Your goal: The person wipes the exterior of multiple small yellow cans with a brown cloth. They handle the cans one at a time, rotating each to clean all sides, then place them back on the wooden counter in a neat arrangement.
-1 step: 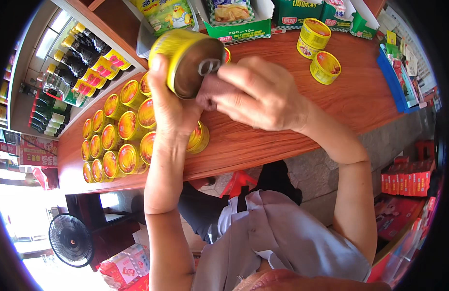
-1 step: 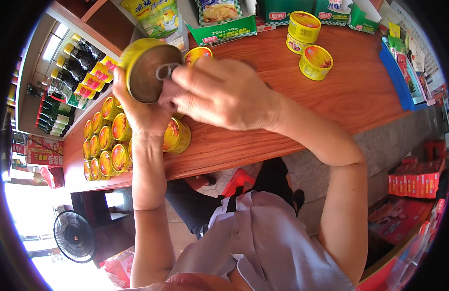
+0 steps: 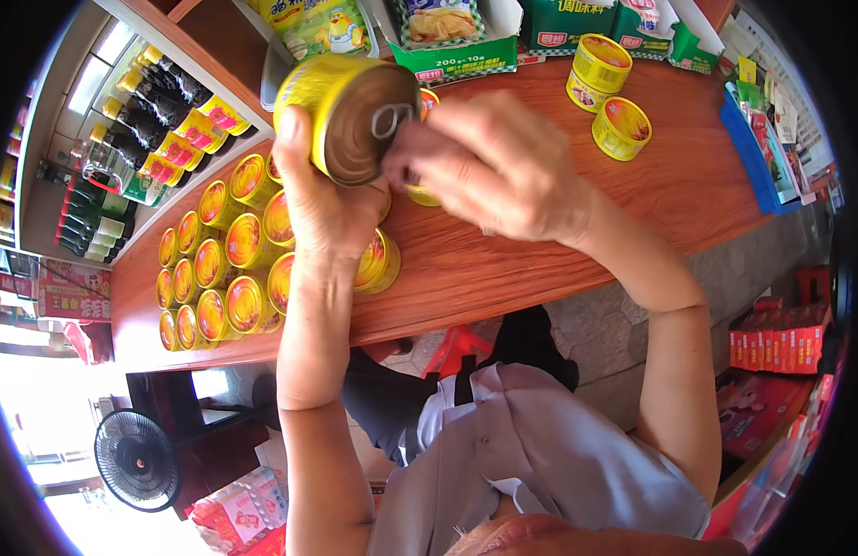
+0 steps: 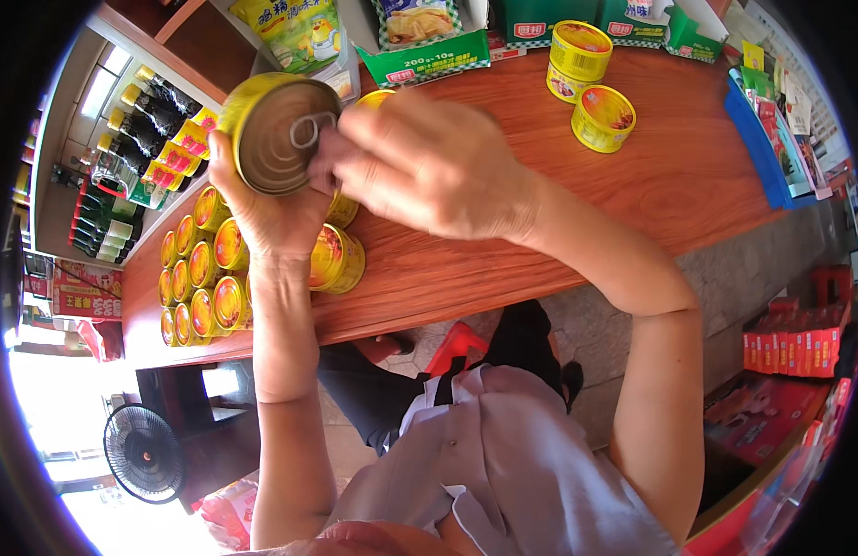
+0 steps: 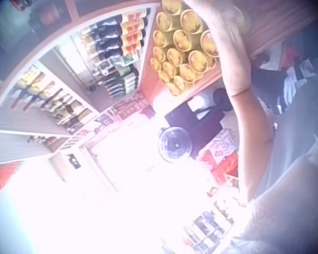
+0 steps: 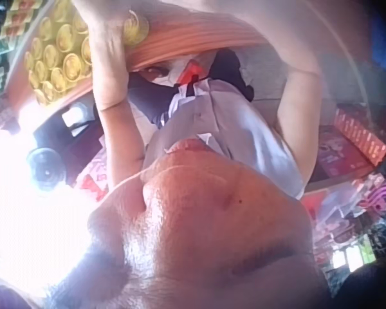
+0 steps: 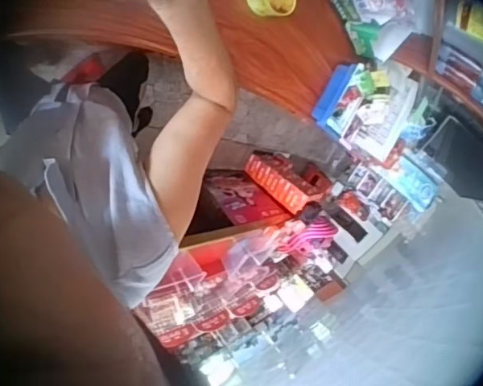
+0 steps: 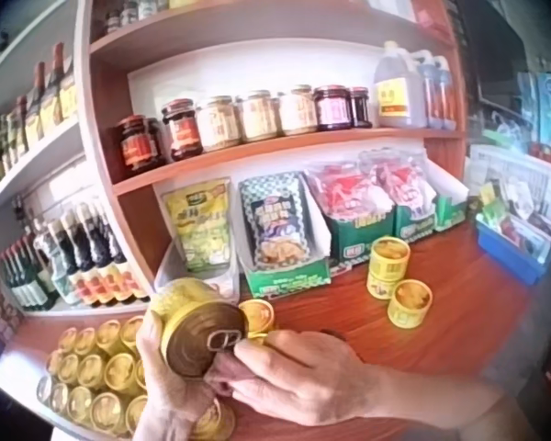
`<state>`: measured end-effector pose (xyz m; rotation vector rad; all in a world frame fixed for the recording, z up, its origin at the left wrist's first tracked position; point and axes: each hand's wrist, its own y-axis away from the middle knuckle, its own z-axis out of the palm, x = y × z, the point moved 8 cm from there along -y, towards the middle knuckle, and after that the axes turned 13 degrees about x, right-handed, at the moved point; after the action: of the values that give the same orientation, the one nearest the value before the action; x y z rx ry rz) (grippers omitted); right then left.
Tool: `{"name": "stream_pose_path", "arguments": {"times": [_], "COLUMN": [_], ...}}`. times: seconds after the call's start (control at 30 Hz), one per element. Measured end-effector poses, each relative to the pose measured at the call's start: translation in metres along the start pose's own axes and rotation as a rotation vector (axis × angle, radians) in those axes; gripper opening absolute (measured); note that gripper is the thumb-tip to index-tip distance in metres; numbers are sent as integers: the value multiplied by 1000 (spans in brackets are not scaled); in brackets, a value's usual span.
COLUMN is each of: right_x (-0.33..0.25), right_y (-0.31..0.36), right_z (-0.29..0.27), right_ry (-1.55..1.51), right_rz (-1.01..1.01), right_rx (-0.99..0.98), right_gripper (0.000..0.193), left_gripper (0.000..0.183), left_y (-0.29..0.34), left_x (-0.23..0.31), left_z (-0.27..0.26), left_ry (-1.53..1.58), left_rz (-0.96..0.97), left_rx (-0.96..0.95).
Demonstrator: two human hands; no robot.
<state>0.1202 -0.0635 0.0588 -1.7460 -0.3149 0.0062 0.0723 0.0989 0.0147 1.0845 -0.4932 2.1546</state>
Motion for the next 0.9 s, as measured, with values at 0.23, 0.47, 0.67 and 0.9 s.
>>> {"name": "stream_pose_path", "arguments": {"times": [0.23,0.47,0.67,0.9], "right_x": [28,33,64,47], "right_y": [-22,-22,9,6], "right_z": [-44,-29,6,-11], "right_ry": [-67,-183,-788,-423], "right_rz": [82,166,950,599], "right_rx": [190,27,73,231], "right_gripper": [25,40,41,41], "left_gripper": [80,105,113,74], "left_y": [11,26,30,27], "left_x": [4,9,0,-17], "left_z": [17,36,40,37], "left_ry": [-123,-310,-122,51], "left_rz": [195,420,253,26], "left_rx": [-153,-196,-279,-313]}}
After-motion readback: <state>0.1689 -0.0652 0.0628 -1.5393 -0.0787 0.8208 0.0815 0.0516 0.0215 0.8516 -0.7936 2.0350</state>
